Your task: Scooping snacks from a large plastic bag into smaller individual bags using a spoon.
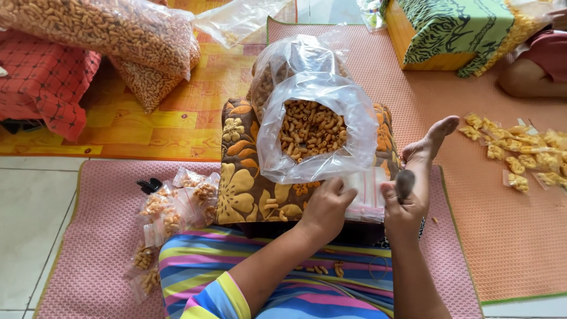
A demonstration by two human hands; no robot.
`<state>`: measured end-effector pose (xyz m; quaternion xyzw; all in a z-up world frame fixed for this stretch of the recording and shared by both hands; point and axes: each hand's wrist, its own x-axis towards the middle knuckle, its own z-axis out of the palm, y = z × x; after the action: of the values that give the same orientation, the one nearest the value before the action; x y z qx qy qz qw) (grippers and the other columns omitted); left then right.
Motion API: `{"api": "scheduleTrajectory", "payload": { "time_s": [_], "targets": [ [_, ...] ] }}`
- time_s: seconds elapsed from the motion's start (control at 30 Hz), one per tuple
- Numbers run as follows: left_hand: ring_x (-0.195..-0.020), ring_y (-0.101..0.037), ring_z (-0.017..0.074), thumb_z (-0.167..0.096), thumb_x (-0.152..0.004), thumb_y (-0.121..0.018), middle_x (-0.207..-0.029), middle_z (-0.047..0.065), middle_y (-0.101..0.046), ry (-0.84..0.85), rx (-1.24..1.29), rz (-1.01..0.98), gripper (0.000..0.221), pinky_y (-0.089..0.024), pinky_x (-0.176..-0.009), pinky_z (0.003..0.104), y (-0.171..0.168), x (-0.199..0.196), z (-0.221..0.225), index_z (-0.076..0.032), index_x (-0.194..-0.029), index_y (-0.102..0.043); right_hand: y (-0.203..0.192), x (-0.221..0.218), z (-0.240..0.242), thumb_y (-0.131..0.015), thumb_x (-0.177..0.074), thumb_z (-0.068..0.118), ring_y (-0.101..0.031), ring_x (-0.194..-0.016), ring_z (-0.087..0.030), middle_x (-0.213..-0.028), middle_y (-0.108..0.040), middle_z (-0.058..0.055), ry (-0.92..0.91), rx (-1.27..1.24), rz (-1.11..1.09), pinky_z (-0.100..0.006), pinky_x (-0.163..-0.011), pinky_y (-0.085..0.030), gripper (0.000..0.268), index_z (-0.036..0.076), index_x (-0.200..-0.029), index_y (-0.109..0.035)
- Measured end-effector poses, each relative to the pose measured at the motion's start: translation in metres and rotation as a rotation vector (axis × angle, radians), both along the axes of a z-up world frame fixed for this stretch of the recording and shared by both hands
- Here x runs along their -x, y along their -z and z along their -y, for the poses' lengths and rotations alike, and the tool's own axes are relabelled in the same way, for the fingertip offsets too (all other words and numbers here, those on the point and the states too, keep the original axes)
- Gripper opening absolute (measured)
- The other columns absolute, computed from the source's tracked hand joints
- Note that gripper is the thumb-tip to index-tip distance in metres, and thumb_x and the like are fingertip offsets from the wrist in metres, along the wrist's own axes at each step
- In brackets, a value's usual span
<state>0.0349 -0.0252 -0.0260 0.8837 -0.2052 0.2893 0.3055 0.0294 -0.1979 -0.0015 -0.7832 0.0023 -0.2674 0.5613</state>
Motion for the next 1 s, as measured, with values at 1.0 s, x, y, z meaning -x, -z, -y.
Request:
{"api": "scheduleTrajectory", "payload": {
  "time_s": [1.0],
  "targets": [
    [-0.089,-0.064,0.0372,-0.045,-0.103,-0.049,-0.117,0.022,-0.067,-0.026,-0.118,0.282,0.054,-0.047,-0.079,0.046,-0.035,0.013,-0.017,0.004,-0.107,-0.071,-0.067,0.0,0.012,-0.06,-0.111,0.014,-0.028,-0.052,-0.002,-0.057,-0.038,0.002,0.102,-0.37,-0.024,-0.02,-0.05,-0.024,0.03,0.009,-0.082,-0.063]
  ]
}}
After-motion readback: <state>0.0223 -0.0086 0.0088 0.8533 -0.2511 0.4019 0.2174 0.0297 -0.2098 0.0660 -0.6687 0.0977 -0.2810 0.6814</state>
